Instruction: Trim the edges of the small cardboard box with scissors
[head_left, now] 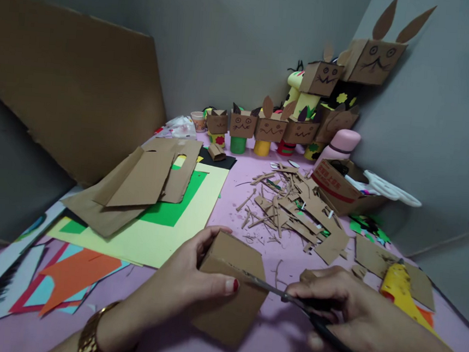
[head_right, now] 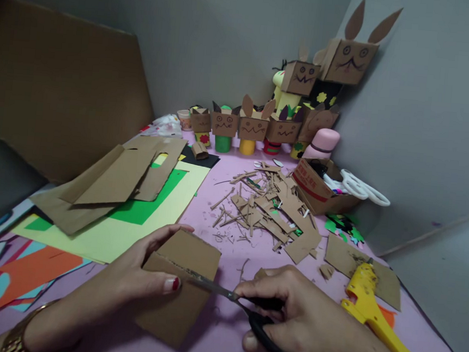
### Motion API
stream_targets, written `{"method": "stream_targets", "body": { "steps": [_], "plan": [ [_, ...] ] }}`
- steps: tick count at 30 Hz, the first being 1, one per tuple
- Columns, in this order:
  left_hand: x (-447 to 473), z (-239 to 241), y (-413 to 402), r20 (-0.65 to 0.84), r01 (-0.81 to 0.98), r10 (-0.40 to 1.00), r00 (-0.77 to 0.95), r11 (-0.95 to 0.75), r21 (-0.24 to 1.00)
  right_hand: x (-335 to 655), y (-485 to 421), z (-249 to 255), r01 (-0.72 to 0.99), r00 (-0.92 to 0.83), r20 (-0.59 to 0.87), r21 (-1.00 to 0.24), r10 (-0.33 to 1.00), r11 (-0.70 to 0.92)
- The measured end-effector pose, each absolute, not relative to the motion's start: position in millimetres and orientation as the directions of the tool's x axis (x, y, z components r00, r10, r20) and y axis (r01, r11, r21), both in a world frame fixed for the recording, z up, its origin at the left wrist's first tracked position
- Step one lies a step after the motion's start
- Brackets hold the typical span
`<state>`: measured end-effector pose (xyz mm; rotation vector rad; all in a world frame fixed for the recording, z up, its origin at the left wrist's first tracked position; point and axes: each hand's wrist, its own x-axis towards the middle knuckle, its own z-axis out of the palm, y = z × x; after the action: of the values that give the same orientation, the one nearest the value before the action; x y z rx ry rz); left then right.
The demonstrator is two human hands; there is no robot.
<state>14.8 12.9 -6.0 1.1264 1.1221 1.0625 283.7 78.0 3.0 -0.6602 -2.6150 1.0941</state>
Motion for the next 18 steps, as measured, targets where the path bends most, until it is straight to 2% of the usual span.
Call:
{"method": "stream_targets", "body": {
  "steps": [5,10,18],
  "plan": [
    [15.3,-4.7,12.4,-0.096,-0.054,0.988,0.119,0.103,0.993,280.9,75.3,7.6,0.342,-0.874,-0.024,-0.74,0.486,0.578],
    [16.6,-3.3,13.7,-0.097,-0.09,0.988,0.121,0.108,0.99,281.9,74.5,5.9,0.335,-0.867,-0.021,-0.764,0.498,0.551],
    [14.7,2.4,10.7,-0.248,-0.08,0.957,0.15,0.262,0.962,278.2,71.6,7.0,0.41,-0.859,-0.084,-0.703,0.504,0.581]
  ]
}}
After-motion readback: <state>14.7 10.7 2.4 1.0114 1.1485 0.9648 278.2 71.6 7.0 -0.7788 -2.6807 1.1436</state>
